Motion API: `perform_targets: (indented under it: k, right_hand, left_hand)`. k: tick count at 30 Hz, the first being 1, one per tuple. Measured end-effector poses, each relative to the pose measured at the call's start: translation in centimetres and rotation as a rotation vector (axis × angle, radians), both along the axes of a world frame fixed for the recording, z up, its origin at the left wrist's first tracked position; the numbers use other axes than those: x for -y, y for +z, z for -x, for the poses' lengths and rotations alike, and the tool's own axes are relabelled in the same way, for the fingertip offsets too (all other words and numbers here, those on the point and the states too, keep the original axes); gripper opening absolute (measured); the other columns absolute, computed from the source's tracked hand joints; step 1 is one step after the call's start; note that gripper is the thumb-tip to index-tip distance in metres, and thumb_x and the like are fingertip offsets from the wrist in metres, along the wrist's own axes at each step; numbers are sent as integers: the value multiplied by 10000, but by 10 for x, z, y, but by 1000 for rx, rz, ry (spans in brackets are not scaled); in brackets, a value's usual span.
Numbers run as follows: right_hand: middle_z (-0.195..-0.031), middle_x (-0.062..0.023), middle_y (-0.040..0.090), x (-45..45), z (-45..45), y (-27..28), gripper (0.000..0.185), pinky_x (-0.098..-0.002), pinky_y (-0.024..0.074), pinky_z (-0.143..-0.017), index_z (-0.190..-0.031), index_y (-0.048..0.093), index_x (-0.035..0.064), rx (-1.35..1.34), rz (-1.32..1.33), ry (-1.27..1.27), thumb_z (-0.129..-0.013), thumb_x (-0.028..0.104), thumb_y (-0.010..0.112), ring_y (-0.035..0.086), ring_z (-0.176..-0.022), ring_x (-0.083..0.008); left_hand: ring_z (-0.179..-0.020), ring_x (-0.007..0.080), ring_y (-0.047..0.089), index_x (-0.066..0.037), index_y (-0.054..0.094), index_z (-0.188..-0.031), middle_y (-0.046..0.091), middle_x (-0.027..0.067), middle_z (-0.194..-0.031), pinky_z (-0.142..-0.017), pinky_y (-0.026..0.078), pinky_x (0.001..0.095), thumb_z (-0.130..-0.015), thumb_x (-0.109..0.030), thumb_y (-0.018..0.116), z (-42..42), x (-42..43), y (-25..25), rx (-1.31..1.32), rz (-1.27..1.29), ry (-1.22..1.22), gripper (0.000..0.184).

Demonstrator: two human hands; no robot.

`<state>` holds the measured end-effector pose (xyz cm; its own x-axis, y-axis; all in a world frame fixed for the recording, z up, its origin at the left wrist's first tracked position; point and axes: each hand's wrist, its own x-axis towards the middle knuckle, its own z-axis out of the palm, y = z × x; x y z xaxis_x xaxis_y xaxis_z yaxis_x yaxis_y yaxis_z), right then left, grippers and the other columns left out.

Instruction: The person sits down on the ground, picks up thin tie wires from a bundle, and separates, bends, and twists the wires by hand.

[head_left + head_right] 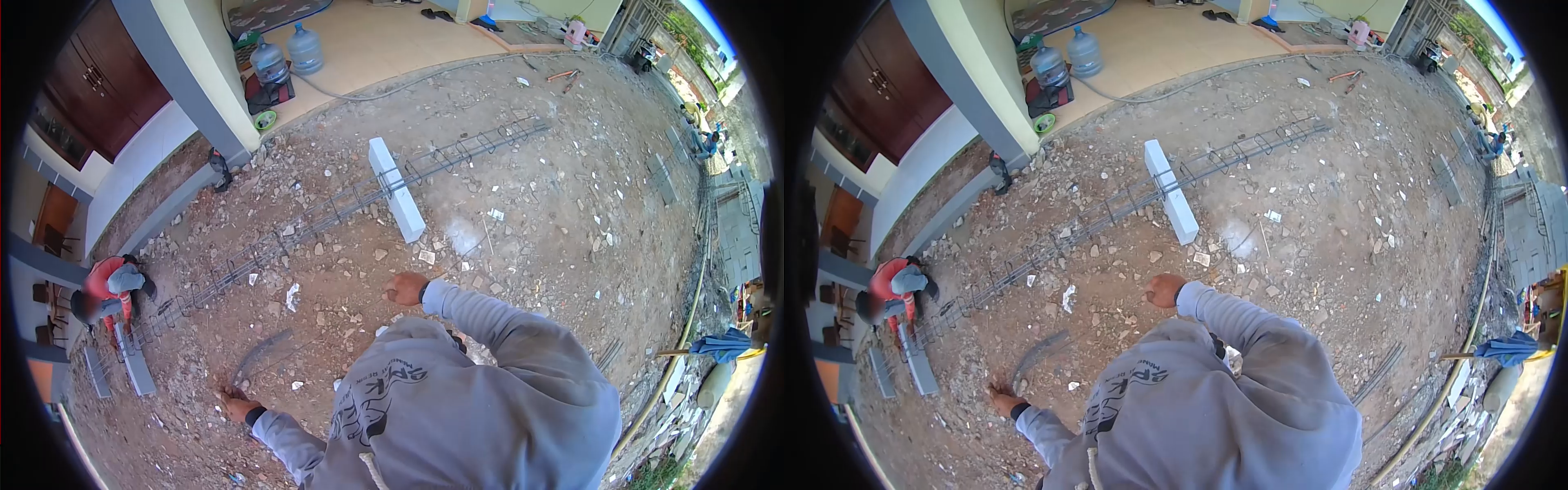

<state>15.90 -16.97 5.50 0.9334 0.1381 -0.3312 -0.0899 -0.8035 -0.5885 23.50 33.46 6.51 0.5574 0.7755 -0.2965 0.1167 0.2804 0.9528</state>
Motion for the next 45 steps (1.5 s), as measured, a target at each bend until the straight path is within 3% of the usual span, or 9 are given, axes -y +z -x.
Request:
perform_targets:
  k: [6,9,12,13,16,21,29,38,45]
  right_hand:
    - [-881,-169,627,46,17,-2,333,-490,457,-759,-875,637,112,64,136,163,-865,403,475,594,-863,-362]
    - [-847,-160,634,91,27,-1,364,-481,460,-734,-836,639,102,119,195,50,-859,429,481,602,-830,-355]
    - [-816,-154,641,103,22,16,401,-462,465,-723,-790,649,92,76,156,-102,-856,453,487,609,-807,-345]
    - [-808,-153,643,102,21,22,415,-455,467,-721,-777,653,89,42,129,-155,-856,461,488,611,-801,-341]
    - [-776,-151,648,116,10,33,466,-434,474,-720,-741,671,85,-16,-95,-372,-858,493,479,617,-782,-341]
    - [-772,-162,656,130,22,33,577,-430,489,-719,-757,686,72,68,418,-275,-881,545,378,630,-766,-339]
    - [-823,-152,664,141,30,43,538,-426,493,-730,-816,686,86,-63,577,3,-888,521,378,635,-798,-324]
    - [-865,-182,641,82,12,-62,406,-445,467,-778,-847,650,47,-89,305,2,-844,410,469,603,-856,-353]
    - [-849,-213,624,-38,-24,-3,354,-452,461,-739,-884,634,37,-39,-92,84,-827,368,524,593,-825,-380]
  left_hand:
    - [-609,94,475,-77,634,-1051,549,-14,-743,-554,412,211,-909,-293,528,12,-61,9,81,25,253,279]
    - [-558,97,459,-70,631,-1040,525,-9,-701,-500,394,207,-903,-272,531,21,-170,-59,40,73,294,264]
    - [-530,112,468,-80,623,-836,521,-7,-658,-451,378,234,-886,-273,558,31,-116,-15,48,49,373,209]
    - [-528,93,438,-60,633,-982,496,-2,-664,-463,383,213,-910,-285,523,35,-185,-86,233,127,219,261]
    - [-537,92,451,-72,633,-961,507,-9,-675,-481,393,201,-910,-288,530,46,-142,-65,17,99,369,244]
    - [-455,98,413,-107,566,-684,461,-7,-563,-426,374,228,-856,-316,595,42,-170,-64,-157,238,569,272]
    - [-453,72,363,-128,606,-1090,356,-42,-566,-401,318,209,-901,-324,517,62,-107,17,40,122,431,286]
    - [-727,111,538,-134,586,-1112,574,-6,-820,-650,446,244,-881,-435,540,23,-15,29,87,127,84,382]
    - [-728,95,560,-71,658,-1013,622,5,-808,-632,435,223,-903,-326,558,-2,130,52,19,-186,-450,296]
